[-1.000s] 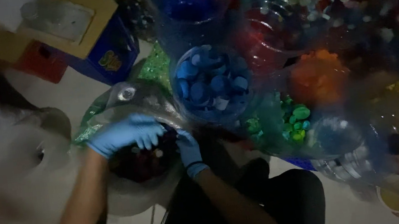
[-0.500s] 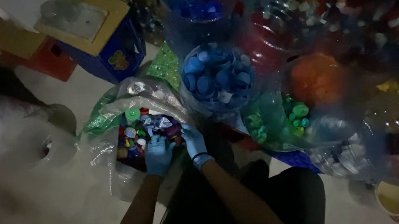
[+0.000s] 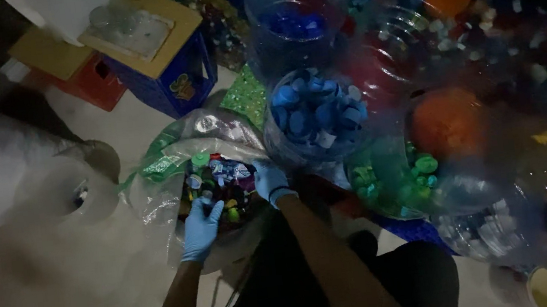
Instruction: The person sits on the floor and sorts plastic bottle caps by color, picking them from a mixed pile and placing them into large clear containers. The person handles caps one at a time, separating them into blue, green, red, and other color groups.
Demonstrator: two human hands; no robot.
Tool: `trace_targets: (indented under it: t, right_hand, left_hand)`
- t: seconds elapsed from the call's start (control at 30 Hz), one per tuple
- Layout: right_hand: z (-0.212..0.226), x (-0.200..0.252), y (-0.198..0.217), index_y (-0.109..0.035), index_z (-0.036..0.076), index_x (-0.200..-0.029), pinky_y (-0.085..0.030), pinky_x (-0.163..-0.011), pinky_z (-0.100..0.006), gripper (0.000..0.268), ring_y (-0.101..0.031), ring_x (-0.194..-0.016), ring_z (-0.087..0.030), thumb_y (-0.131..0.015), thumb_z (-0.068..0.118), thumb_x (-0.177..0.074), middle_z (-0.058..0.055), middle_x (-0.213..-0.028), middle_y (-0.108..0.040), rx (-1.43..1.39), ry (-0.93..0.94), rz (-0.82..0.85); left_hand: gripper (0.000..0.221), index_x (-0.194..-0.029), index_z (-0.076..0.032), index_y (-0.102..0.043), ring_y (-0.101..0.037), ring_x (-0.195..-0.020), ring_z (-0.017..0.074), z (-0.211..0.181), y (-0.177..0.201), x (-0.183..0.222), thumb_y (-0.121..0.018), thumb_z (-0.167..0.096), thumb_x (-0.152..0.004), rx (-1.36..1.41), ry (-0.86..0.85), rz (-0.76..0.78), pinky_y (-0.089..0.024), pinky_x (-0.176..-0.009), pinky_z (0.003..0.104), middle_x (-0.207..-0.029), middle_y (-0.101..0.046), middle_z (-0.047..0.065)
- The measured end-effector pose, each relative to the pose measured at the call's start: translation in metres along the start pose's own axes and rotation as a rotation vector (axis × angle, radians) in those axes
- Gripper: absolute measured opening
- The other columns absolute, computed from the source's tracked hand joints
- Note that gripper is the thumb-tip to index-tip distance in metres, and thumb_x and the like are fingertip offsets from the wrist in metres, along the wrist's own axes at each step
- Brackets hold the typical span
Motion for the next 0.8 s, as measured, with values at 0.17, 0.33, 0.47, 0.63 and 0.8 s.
trace_targets:
  t: [0.17,0.33,0.47,0.63,0.8]
  right_hand:
    - [0.041,0.012,0.054,-0.063,0.032,-0.141,-0.049,-0.112,-0.045,0.043,-0.061,-0.128,-0.032,-0.054,0.032,-0.099,-0.009,-0.139,-0.067,0.109,0.005,0.089]
    - [0.040,0.021,0.052,-0.060,0.030,-0.146,-0.041,-0.118,-0.048,0.045,-0.052,-0.136,-0.036,-0.052,0.039,-0.103,-0.009,-0.151,-0.055,-0.095,-0.060,0.161]
    - [0.010,-0.001,0.021,-0.049,0.031,-0.152,-0.045,-0.115,-0.052,0.050,-0.056,-0.135,-0.035,-0.054,0.037,-0.103,-0.011,-0.150,-0.057,0.183,-0.022,0.225]
    - [0.031,0.005,0.041,-0.052,0.026,-0.150,-0.048,-0.111,-0.053,0.054,-0.058,-0.132,-0.036,-0.057,0.043,-0.100,-0.014,-0.145,-0.061,0.276,-0.102,0.263]
    - [0.089,0.032,0.111,-0.052,0.025,-0.153,-0.038,-0.124,-0.043,0.054,-0.051,-0.141,-0.024,-0.057,0.040,-0.101,0.000,-0.153,-0.057,0.468,-0.269,0.795]
  left_hand:
    - [0.034,-0.116,-0.006,-0.059,-0.071,-0.094,0.0334,0.066,-0.044,-0.049,-0.080,-0.017,-0.092,0.532,0.000,0.086,-0.056,-0.089,0.047,-0.107,-0.071,0.020]
    - [0.035,-0.118,-0.002,-0.070,-0.073,-0.093,0.0374,0.068,-0.057,-0.044,-0.084,-0.014,-0.089,0.556,0.016,0.140,-0.061,-0.085,0.046,-0.111,-0.073,0.024]
    - [0.032,-0.116,0.001,-0.075,-0.071,-0.100,0.0321,0.055,-0.065,-0.028,-0.082,0.003,-0.084,0.650,0.094,0.178,-0.057,-0.097,0.042,-0.111,-0.074,0.023]
    - [0.031,-0.120,-0.020,-0.075,-0.066,-0.111,0.0270,0.126,-0.138,-0.081,-0.071,-0.037,-0.093,0.239,0.072,0.252,-0.050,-0.103,0.041,-0.114,-0.074,0.009]
    - [0.026,-0.109,-0.026,-0.079,-0.073,-0.095,0.0221,0.125,-0.135,-0.075,-0.065,-0.042,-0.094,0.173,0.132,0.230,-0.057,-0.090,0.036,-0.095,-0.080,0.004]
Point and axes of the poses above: each hand's wrist, its own x-axis away from the middle knuckle, its own y-axis out of the back of the hand, z = x × y, the point moved 3 cm from there along -x, towards the middle knuckle
